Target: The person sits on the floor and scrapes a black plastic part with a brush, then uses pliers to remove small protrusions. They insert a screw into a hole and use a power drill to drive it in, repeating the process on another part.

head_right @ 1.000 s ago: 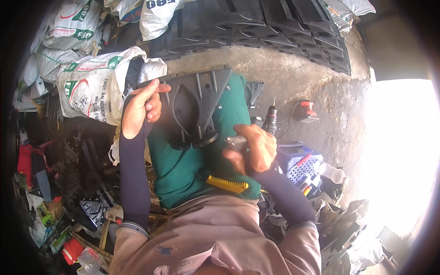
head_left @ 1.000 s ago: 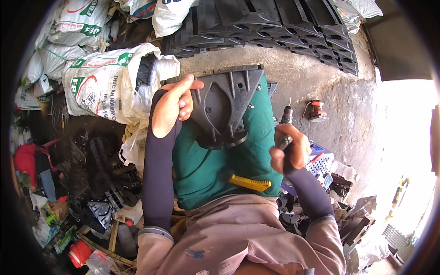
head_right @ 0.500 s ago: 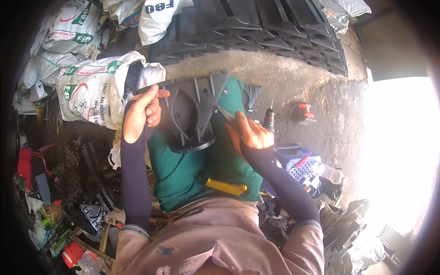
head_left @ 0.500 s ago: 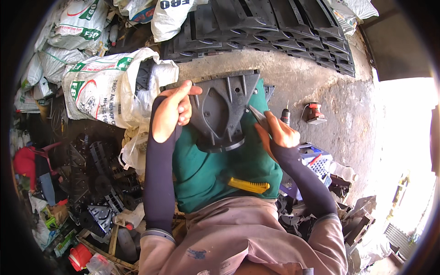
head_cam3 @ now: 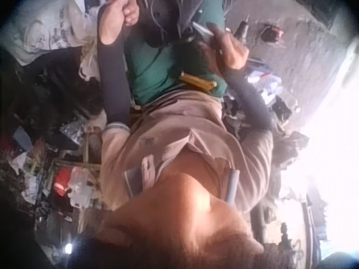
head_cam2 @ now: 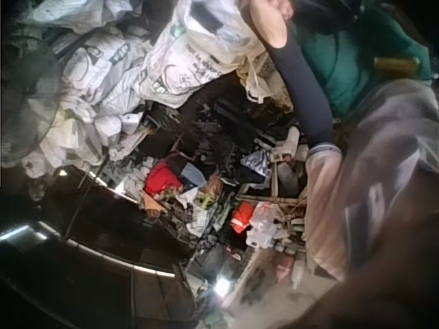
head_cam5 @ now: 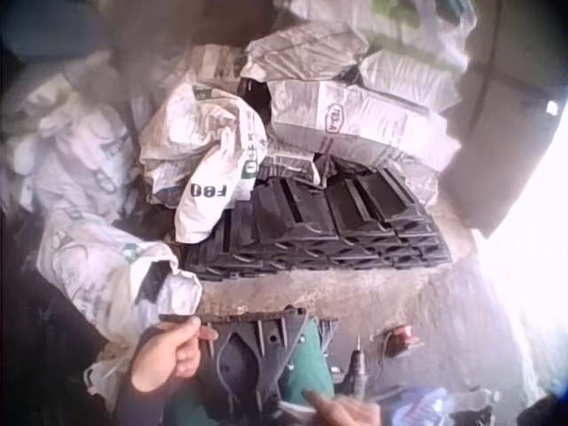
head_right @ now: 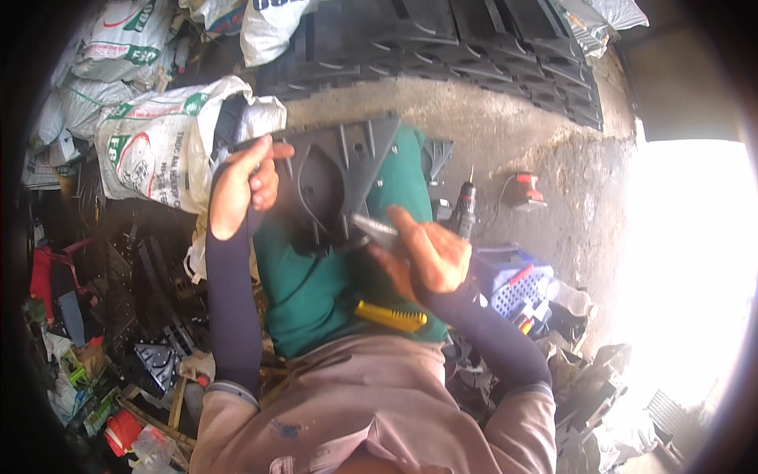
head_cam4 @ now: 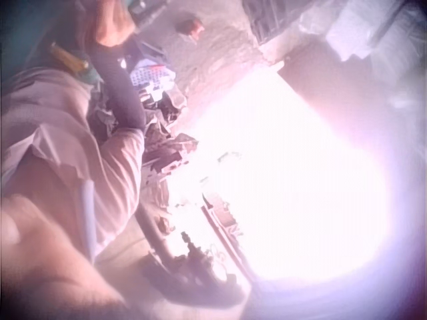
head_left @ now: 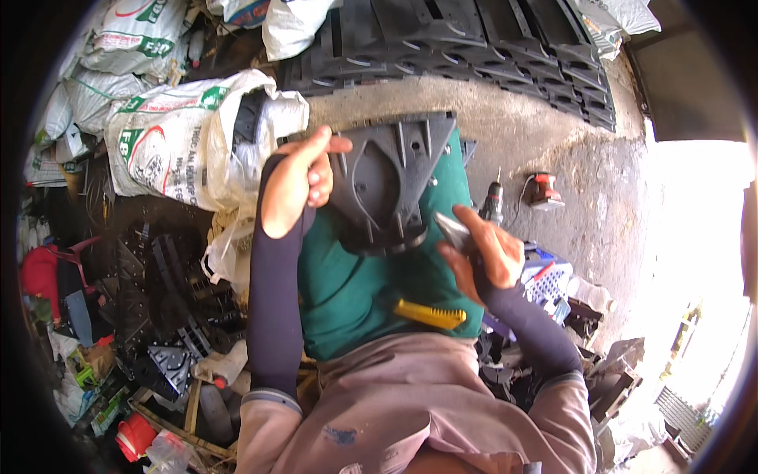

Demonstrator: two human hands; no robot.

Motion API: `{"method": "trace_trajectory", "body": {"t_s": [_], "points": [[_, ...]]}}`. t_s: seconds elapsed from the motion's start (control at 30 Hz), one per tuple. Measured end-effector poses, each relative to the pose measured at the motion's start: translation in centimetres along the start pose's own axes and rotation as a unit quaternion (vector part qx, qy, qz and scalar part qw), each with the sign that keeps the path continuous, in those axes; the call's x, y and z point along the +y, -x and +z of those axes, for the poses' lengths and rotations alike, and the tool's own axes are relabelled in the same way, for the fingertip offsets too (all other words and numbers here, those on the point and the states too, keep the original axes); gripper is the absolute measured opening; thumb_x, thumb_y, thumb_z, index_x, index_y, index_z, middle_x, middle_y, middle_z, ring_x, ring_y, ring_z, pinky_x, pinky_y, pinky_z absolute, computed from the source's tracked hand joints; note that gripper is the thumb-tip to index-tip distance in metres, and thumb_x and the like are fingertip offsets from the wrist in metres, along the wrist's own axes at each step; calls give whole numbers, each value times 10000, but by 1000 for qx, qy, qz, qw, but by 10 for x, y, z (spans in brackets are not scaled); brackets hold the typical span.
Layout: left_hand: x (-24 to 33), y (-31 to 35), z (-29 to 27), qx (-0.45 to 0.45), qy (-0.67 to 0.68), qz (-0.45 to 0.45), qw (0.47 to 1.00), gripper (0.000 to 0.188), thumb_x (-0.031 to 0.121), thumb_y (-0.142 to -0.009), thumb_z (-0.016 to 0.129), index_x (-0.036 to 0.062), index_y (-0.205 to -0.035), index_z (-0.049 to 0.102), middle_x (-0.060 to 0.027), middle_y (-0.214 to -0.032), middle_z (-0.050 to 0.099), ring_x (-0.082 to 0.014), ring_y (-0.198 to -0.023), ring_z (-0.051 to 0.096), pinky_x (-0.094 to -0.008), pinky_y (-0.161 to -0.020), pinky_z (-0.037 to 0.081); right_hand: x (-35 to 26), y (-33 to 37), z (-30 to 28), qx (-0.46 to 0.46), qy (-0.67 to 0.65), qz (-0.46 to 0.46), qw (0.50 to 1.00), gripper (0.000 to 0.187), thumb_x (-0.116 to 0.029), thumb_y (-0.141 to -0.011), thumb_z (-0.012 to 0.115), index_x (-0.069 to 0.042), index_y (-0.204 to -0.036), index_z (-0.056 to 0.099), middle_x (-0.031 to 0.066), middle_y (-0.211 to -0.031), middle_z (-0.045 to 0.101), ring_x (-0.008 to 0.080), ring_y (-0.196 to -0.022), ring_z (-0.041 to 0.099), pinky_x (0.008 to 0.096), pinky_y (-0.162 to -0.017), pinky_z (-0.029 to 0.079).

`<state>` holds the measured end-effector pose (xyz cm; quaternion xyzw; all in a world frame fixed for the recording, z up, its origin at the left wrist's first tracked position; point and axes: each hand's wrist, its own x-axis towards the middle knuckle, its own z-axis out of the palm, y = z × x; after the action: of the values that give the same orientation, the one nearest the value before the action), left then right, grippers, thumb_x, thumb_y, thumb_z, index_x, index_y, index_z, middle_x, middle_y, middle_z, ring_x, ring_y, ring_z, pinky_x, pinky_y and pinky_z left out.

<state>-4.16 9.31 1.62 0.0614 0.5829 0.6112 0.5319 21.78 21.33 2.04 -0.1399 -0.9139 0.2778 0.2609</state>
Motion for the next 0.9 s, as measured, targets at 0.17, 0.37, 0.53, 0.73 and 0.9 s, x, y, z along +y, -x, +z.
{"method": "trace_trajectory", "body": {"t_s": [0.17, 0.37, 0.53, 0.73, 0.9], "points": [[1, 2, 0, -13, -17, 23, 1000, 445, 382, -997, 488, -43, -1023, 618, 74, -536, 345, -40, -422, 360, -206, -411, 274, 10, 1, 4, 125, -4, -10, 992, 512, -101, -746, 785, 81, -1175, 572, 134, -706, 622, 229, -559, 611, 312, -527, 487], [2, 1, -1, -5, 4, 16, 1000, 443, 381, -996, 488, -41, -1011, 622, 71, -530, 346, -44, -420, 361, -212, -409, 276, 36, 16, 24, 105, 6, -14, 994, 598, -96, -676, 813, 57, -1199, 569, 130, -718, 636, 246, -555, 605, 325, -515, 485], [0, 0, 2, -17, -3, 26, 1000, 445, 386, -995, 486, -39, -1017, 618, 68, -537, 353, -44, -423, 345, -213, -411, 271, 30, 8, 21, -28, 102, 70, 992, 553, -155, -771, 757, 75, -1229, 547, 105, -645, 582, 231, -497, 546, 306, -482, 442], [1, 3, 2, -17, 22, 13, 1000, 436, 369, -1001, 474, -45, -1034, 607, 58, -544, 361, -61, -434, 366, -216, -415, 276, 13, -3, 10, 88, 26, 50, 995, 513, -120, -771, 762, -16, -1240, 581, 172, -769, 659, 289, -631, 663, 341, -573, 510], [-1, 3, -4, -33, 61, 18, 997, 388, 297, -1007, 443, -71, -1065, 552, 42, -559, 364, -67, -427, 335, -228, -403, 269, 18, 8, 17, 42, 24, 104, 993, 524, -102, -769, 757, -17, -1253, 575, 155, -740, 650, 257, -565, 625, 322, -557, 503]]}}
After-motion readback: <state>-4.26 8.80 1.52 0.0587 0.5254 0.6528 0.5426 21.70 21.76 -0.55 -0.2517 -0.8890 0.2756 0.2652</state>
